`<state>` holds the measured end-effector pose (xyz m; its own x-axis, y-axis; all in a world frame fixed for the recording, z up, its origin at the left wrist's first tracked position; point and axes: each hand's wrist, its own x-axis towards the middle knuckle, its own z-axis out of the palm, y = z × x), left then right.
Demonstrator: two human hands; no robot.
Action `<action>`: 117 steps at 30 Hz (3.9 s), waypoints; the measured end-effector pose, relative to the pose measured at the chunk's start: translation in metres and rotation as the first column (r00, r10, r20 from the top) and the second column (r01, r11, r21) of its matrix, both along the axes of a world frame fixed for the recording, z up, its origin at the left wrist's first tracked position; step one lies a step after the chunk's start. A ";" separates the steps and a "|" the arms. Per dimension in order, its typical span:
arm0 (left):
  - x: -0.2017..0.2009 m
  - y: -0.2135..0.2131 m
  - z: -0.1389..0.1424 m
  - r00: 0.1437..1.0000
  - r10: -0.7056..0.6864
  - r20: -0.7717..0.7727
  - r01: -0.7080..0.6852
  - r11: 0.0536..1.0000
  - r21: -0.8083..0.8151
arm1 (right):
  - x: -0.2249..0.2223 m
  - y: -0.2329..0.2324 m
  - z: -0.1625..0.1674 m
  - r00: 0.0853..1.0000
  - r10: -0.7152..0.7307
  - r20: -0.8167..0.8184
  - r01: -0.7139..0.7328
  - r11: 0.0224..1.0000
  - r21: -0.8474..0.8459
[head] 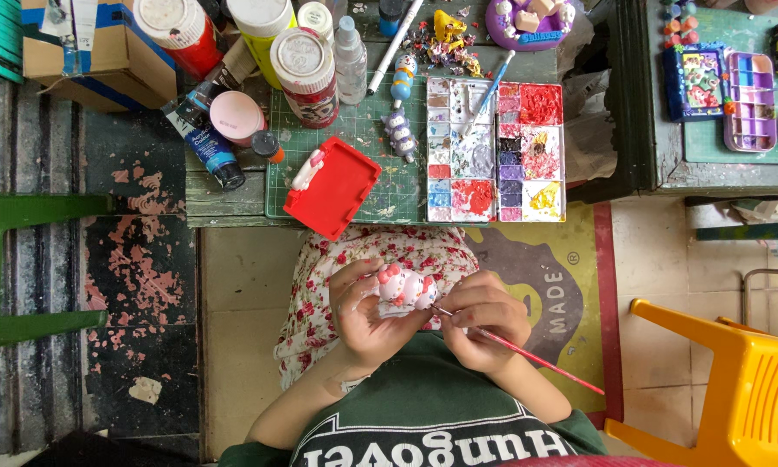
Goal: The person paints a small white figurine with red paint using a fine brush, rotating the object to apply color to multiple sides. They then dip the brush into a palette to load more paint and continue detailing the figurine.
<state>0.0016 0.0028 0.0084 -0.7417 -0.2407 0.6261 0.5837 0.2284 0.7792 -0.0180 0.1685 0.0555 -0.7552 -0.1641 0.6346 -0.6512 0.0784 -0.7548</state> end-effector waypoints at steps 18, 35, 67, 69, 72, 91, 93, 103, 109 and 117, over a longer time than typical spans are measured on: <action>0.000 0.000 0.002 0.999 0.034 0.010 -0.034 0.999 -0.017 | -0.001 -0.001 0.004 1.000 -0.016 -0.027 0.017 0.999 0.036; -0.001 0.001 0.004 0.997 0.071 0.005 -0.070 0.996 -0.061 | 0.001 0.002 -0.002 1.000 -0.022 -0.010 0.022 1.000 0.019; 0.003 0.000 -0.005 1.000 0.016 0.014 -0.016 1.000 0.000 | 0.002 0.001 0.000 1.000 -0.019 -0.010 0.020 0.999 0.041; 0.003 0.001 -0.005 1.000 -0.010 0.013 0.010 0.999 0.034 | 0.002 0.002 -0.001 1.000 -0.011 -0.001 0.011 1.000 0.025; 0.003 0.000 -0.005 1.000 0.000 0.012 0.000 1.000 0.010 | 0.003 0.003 -0.001 1.000 -0.015 0.009 0.015 1.000 0.021; -0.003 -0.003 0.009 0.951 -0.269 0.155 0.254 0.961 0.109 | 0.009 0.005 -0.015 0.974 -0.033 0.223 0.101 0.950 -0.297; -0.005 -0.003 0.013 0.934 -0.318 0.165 0.298 0.945 0.137 | 0.007 0.011 -0.016 0.963 -0.033 0.269 0.118 0.945 -0.304; -0.010 -0.018 0.024 0.676 -0.707 0.205 0.596 0.689 0.412 | -0.009 0.035 -0.009 0.866 0.230 0.444 0.004 0.885 -0.466; -0.005 -0.025 0.020 0.483 -0.861 0.158 0.648 0.473 0.597 | 0.004 0.026 0.001 0.874 0.309 0.374 -0.122 0.886 -0.447; -0.002 -0.032 0.019 0.421 -0.876 0.236 0.637 0.471 0.610 | 0.000 0.022 0.010 0.872 0.358 0.334 -0.212 0.891 -0.401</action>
<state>-0.0009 -0.0287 0.0271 -0.8700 0.4692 0.1516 -0.1113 -0.4864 0.8666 -0.0179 0.1902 0.0657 -0.9036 -0.2394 0.3553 -0.2520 -0.3735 -0.8927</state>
